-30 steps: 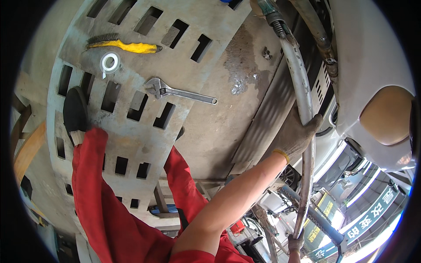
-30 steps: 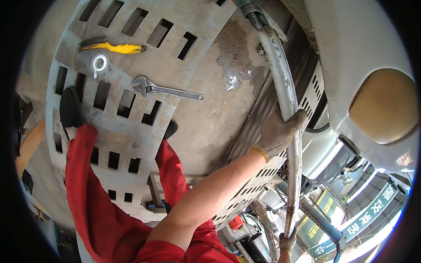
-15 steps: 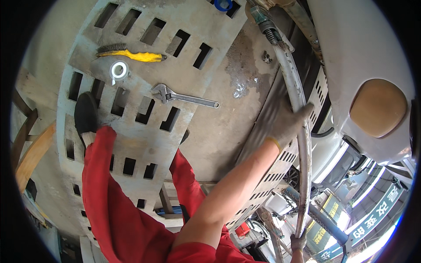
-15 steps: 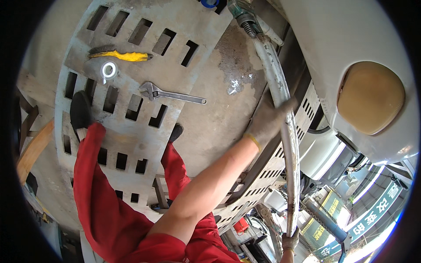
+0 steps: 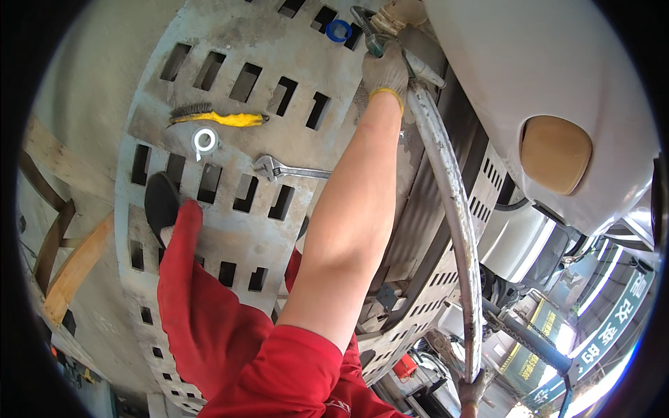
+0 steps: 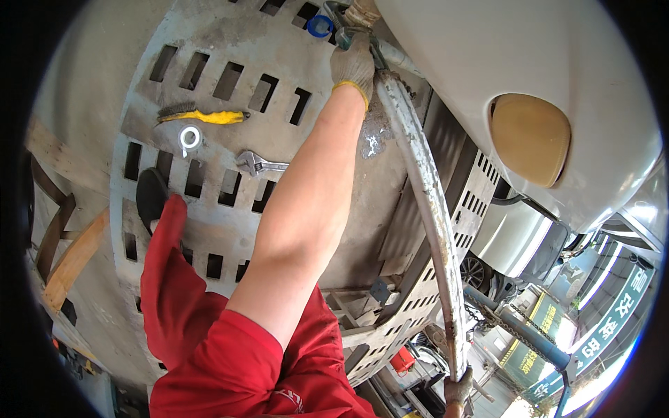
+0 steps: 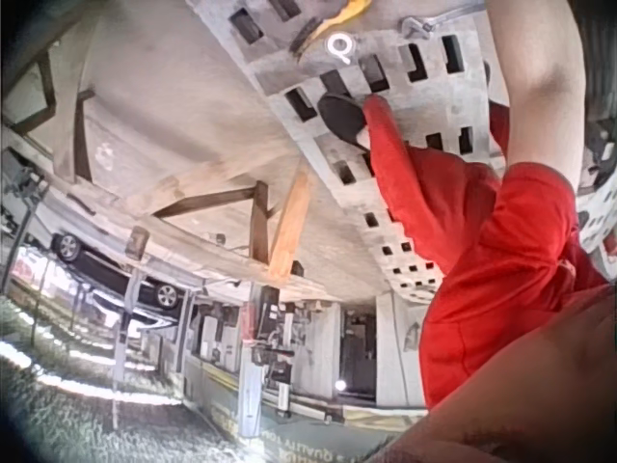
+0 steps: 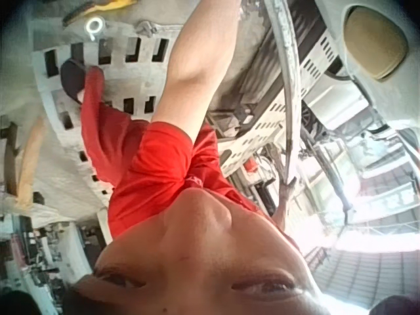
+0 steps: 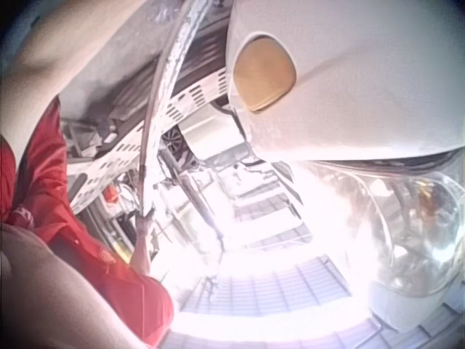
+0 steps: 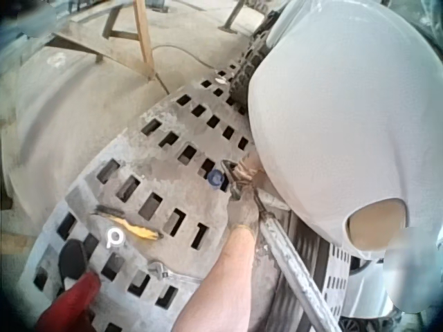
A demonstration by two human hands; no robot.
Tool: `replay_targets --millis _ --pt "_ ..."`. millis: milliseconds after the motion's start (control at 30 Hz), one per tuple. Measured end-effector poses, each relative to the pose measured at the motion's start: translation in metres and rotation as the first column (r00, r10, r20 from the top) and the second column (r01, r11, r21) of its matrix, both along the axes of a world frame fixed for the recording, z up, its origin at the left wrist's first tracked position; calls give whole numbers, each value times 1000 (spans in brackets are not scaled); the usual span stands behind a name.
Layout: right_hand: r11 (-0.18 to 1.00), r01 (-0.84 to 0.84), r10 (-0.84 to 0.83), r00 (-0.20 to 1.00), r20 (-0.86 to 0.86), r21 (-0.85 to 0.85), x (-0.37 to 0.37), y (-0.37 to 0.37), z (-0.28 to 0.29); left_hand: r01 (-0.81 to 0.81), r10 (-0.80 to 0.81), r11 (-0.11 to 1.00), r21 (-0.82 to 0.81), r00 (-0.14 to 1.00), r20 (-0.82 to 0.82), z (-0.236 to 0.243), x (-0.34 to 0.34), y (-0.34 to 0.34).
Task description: The person is sitting on a metal grate floor under a white car, using a wrench and a pipe wrench to tighten bolts on a rusty exhaust pipe. They manipulate the tools to secure the exhaust components and briefly handle a roll of blue tape.
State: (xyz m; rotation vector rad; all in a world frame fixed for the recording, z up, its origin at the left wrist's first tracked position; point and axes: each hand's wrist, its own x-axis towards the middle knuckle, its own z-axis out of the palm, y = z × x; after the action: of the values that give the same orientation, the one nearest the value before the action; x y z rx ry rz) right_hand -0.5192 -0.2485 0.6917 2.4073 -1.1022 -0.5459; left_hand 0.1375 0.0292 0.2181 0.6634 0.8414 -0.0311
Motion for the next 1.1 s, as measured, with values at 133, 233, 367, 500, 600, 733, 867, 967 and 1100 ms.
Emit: replay_targets --millis 133,233,367,500,600,733,867,967,1100 --pt "996 -85 84 996 17 24 -51 29 12 -67 82 991 -115 988 131 -24 4 8" --pt "973 229 -227 957 -180 -12 -25 131 18 -51 101 885 -462 991 84 -33 2 26" --pt "996 57 -56 998 -19 66 -44 205 4 103 -63 982 -156 968 243 -65 7 48" --pt "934 228 -205 973 -109 275 -52 202 -10 359 -490 781 511 860 144 -79 34 64" --pt "801 408 -364 913 -184 439 -74 202 -20 445 -461 885 137 880 116 -29 30 59" --pt "926 223 -231 973 -8 304 -71 210 -28 217 -149 944 -249 953 266 -78 10 80" --pt "960 95 -110 993 43 262 -111 204 -10 98 121 889 -447 892 435 -68 -37 110" --pt "957 214 -182 968 -172 193 -51 220 -16 -33 115 862 -506 985 131 -92 -48 156" --pt "804 259 -147 959 -243 536 -61 167 -70 29 -34 965 -261 999 -16 -118 -54 218"
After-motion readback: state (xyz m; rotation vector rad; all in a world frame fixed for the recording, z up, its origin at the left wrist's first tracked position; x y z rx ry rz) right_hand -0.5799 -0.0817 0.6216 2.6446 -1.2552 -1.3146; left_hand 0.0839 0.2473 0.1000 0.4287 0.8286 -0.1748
